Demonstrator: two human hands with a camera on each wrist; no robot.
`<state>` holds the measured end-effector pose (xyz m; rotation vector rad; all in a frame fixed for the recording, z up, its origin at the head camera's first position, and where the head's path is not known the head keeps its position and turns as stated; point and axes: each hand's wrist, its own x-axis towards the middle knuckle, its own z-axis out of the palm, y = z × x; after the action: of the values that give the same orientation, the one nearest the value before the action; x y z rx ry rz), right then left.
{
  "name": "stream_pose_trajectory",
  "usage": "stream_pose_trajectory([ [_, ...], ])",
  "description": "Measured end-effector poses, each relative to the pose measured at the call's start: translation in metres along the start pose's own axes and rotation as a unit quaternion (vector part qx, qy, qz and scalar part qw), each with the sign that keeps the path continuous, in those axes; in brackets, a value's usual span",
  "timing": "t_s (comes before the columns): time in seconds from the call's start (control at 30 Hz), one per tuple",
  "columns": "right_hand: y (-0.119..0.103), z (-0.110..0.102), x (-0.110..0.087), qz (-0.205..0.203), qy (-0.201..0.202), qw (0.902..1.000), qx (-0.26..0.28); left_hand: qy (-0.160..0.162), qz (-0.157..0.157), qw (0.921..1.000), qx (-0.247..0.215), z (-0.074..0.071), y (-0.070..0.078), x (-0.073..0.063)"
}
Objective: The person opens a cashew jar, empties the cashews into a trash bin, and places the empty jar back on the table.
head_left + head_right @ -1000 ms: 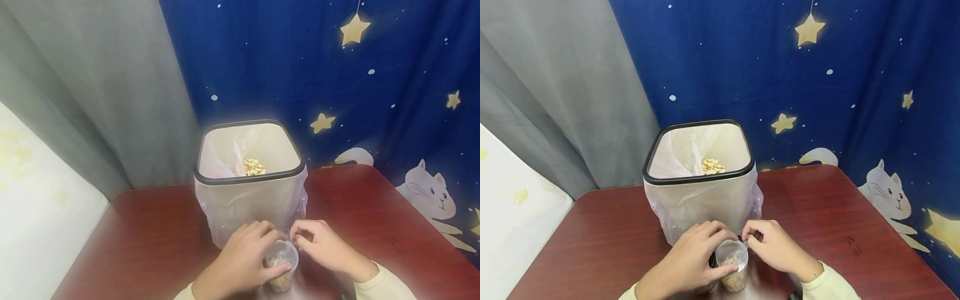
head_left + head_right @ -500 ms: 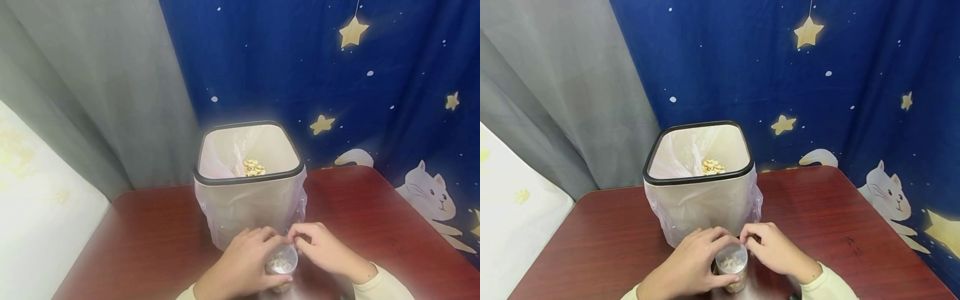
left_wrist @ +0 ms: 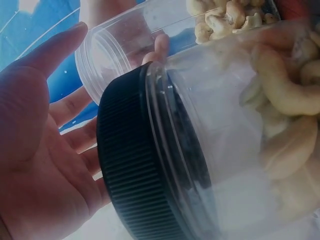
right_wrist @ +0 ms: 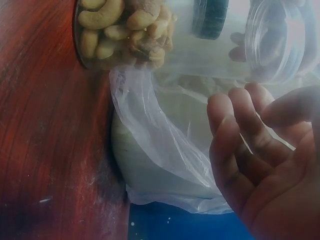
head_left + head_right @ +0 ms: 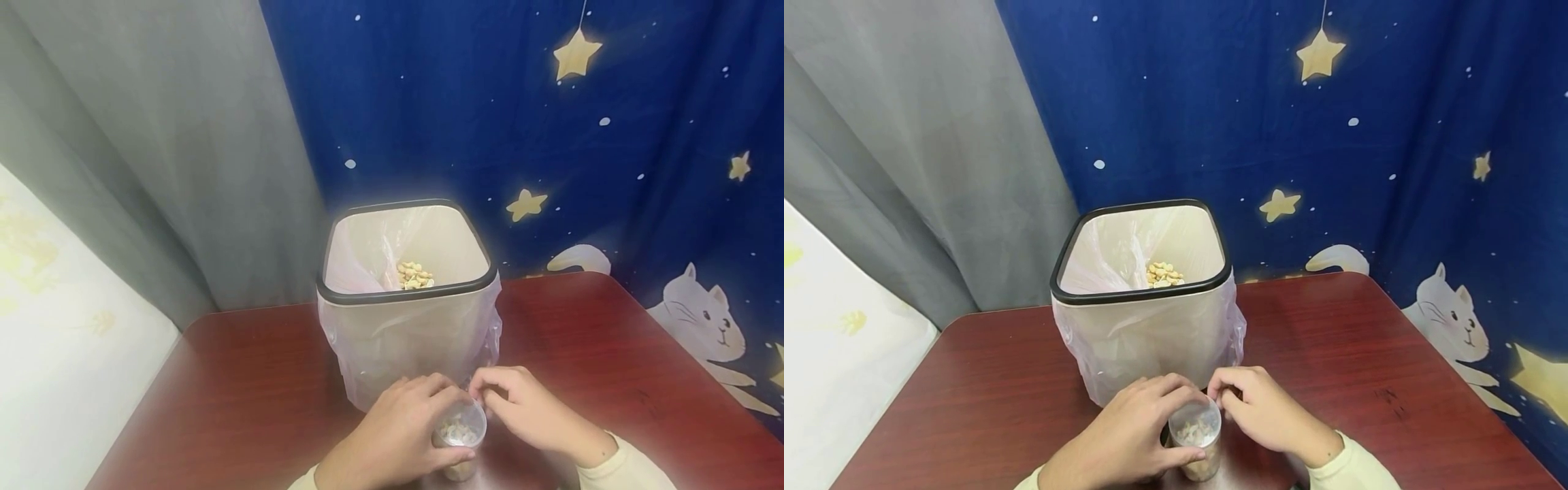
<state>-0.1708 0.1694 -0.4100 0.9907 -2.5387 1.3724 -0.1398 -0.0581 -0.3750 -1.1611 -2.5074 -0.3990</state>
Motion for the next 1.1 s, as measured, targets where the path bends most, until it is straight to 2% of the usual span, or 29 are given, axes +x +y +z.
stream_pose_trajectory([
  [0.6,-0.0006,-0.0007,-0.0029,-0.011,0.0,0.9997,-0.022,0.004,-0.03,0.9993,-0.023,0.0045,0.0023,0.0002],
  [0.73,0.0005,-0.0012,-0.0022,-0.016,0.003,0.9996,-0.022,0.017,-0.035,0.9988,-0.03,0.0053,0.0027,-0.0005],
  [0.93,0.0012,-0.005,-0.0002,-0.026,0.001,0.9996,0.013,0.047,-0.039,0.9966,-0.055,0.0046,0.0007,0.001],
  [1.1,-0.0007,-0.0091,0.0002,-0.019,-0.021,0.9974,0.066,0.07,-0.037,0.994,-0.076,0.0015,-0.0011,0.0025],
])
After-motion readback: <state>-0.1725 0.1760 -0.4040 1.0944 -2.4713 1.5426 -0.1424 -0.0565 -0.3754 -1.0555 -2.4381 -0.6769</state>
